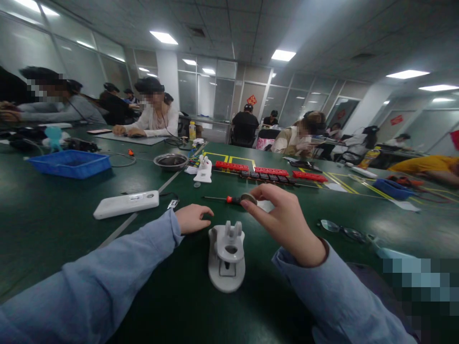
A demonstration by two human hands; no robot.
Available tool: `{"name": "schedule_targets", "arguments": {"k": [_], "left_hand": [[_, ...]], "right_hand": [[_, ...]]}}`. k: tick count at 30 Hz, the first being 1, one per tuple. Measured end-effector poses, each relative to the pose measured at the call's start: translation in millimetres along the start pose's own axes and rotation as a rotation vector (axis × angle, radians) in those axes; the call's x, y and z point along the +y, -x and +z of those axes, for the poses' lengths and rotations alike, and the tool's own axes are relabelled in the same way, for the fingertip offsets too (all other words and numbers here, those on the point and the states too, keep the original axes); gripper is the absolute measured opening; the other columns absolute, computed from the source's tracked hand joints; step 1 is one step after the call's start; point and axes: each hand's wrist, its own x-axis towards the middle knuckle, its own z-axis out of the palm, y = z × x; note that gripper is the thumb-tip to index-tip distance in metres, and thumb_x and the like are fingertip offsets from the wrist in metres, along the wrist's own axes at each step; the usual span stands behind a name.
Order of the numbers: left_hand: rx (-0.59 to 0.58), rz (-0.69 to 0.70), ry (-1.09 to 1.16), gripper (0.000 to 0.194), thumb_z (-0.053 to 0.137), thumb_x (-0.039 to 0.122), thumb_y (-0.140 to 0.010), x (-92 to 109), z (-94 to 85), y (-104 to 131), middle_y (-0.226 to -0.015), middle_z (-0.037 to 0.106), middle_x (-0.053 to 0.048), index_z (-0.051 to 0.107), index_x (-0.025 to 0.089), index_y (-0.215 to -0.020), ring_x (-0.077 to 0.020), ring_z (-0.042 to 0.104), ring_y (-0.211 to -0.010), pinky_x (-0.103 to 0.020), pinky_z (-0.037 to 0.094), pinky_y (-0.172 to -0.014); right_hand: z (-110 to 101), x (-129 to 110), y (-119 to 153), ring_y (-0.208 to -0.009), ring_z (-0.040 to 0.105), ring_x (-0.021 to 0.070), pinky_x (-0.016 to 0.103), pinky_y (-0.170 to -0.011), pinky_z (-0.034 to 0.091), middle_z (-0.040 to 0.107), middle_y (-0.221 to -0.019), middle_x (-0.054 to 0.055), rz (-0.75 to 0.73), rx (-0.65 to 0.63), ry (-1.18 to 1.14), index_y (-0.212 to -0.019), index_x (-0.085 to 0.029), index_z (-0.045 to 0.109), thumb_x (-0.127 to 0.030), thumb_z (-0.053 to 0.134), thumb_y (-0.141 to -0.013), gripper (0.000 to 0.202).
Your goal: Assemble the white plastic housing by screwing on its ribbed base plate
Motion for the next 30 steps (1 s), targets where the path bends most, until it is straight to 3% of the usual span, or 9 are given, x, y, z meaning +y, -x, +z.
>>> {"name": "schedule_targets", "arguments": {"k": [3, 5, 7, 10, 13, 17, 20, 25, 30], "left_hand": [[-0.217, 0.149, 0.004, 0.056, 0.054, 0.031, -0.061, 19.3, -7.6, 12.6, -0.077, 0.055, -0.001, 0.045, 0.019, -0.114, -0.0152, 0.051, -0.065, -0.023, 0.038, -0.054], [-0.265, 0.182, 0.019, 0.069, 0.062, 0.036, -0.053, 31.1, -6.9, 20.2, -0.086, 0.056, -0.003, 0.042, 0.018, -0.117, -0.0166, 0.052, -0.071, -0.024, 0.04, -0.059], [-0.219, 0.187, -0.011, 0.073, 0.065, 0.047, -0.049, 41.1, -2.6, 25.5, -0.091, 0.058, -0.005, 0.045, 0.019, -0.113, -0.0198, 0.054, -0.077, -0.028, 0.041, -0.066], [-0.092, 0.18, -0.137, 0.059, 0.052, 0.059, -0.057, 49.1, 4.6, 27.4, -0.085, 0.061, -0.006, 0.053, 0.022, -0.103, -0.0225, 0.056, -0.075, -0.03, 0.04, -0.064], [0.027, 0.149, -0.205, 0.049, 0.031, 0.057, -0.073, 47.3, 6.9, 23.2, -0.077, 0.063, -0.007, 0.06, 0.022, -0.091, -0.0219, 0.057, -0.07, -0.029, 0.038, -0.058], [0.107, -0.033, -0.189, 0.06, 0.017, 0.052, -0.079, 39.6, 4.6, 16.6, -0.064, 0.061, -0.01, 0.064, 0.015, -0.07, -0.0208, 0.057, -0.059, -0.028, 0.035, -0.051], [0.124, -0.105, -0.152, 0.062, 0.016, 0.053, -0.079, 36.8, 2.6, 14.6, -0.062, 0.059, -0.01, 0.063, 0.014, -0.067, -0.0194, 0.056, -0.057, -0.027, 0.032, -0.048], [0.077, -0.1, 0.023, 0.062, 0.02, 0.056, -0.077, 33.4, -1.5, 12.0, -0.058, 0.057, -0.006, 0.063, 0.014, -0.063, -0.0149, 0.051, -0.052, -0.025, 0.03, -0.047], [-0.004, -0.046, 0.212, 0.053, 0.034, 0.056, -0.072, 30.3, -9.0, 9.2, -0.063, 0.059, -0.004, 0.064, 0.013, -0.07, -0.0147, 0.052, -0.057, -0.024, 0.034, -0.051]], "right_hand": [[0.8, 2.9, -0.6, -0.057, 0.047, 0.0099, 0.022, -0.052, 0.034, 0.052, -0.061, -0.002, 0.029, -0.022, 0.007, -0.068, -0.018, 0.053, -0.031, 0.052, -0.075, 0.015], [-0.4, 6.9, -1.3, -0.054, 0.046, 0.009, 0.021, -0.05, 0.032, 0.051, -0.059, -0.003, 0.053, -0.037, 0.004, -0.07, -0.018, 0.052, -0.03, 0.051, -0.076, 0.014], [-2.0, 11.8, -2.0, -0.052, 0.044, 0.0086, 0.02, -0.048, 0.031, 0.05, -0.058, -0.003, 0.073, -0.077, 0.012, -0.07, -0.018, 0.051, -0.03, 0.051, -0.076, 0.014], [-2.9, 18.7, -2.7, -0.052, 0.045, 0.0088, 0.021, -0.048, 0.031, 0.051, -0.059, -0.003, 0.108, -0.18, 0.008, -0.069, -0.018, 0.051, -0.031, 0.05, -0.076, 0.015], [1.8, 23.3, -2.4, -0.056, 0.048, 0.0095, 0.021, -0.05, 0.033, 0.055, -0.063, -0.002, 0.141, -0.326, -0.063, -0.072, -0.018, 0.053, -0.027, 0.046, -0.078, 0.012], [18.5, 24.1, -1.4, -0.058, 0.05, 0.0089, 0.021, -0.052, 0.035, 0.057, -0.066, -0.001, 0.171, -0.428, -0.191, -0.078, -0.017, 0.054, -0.022, 0.043, -0.079, 0.012], [32.9, 22.6, -0.6, -0.059, 0.049, 0.0086, 0.021, -0.054, 0.036, 0.057, -0.066, -0.001, 0.155, -0.415, -0.228, -0.076, -0.016, 0.057, -0.022, 0.046, -0.077, 0.012], [46.5, 28.5, 0.1, -0.058, 0.049, 0.009, 0.02, -0.054, 0.035, 0.058, -0.063, -0.001, 0.175, -0.365, -0.19, -0.07, -0.016, 0.063, -0.024, 0.052, -0.074, 0.014], [52.5, 38.2, 0.6, -0.062, 0.055, 0.0102, 0.02, -0.056, 0.037, 0.064, -0.069, 0.001, 0.046, -0.429, -0.117, -0.077, -0.017, 0.064, -0.02, 0.051, -0.075, 0.014]]}}
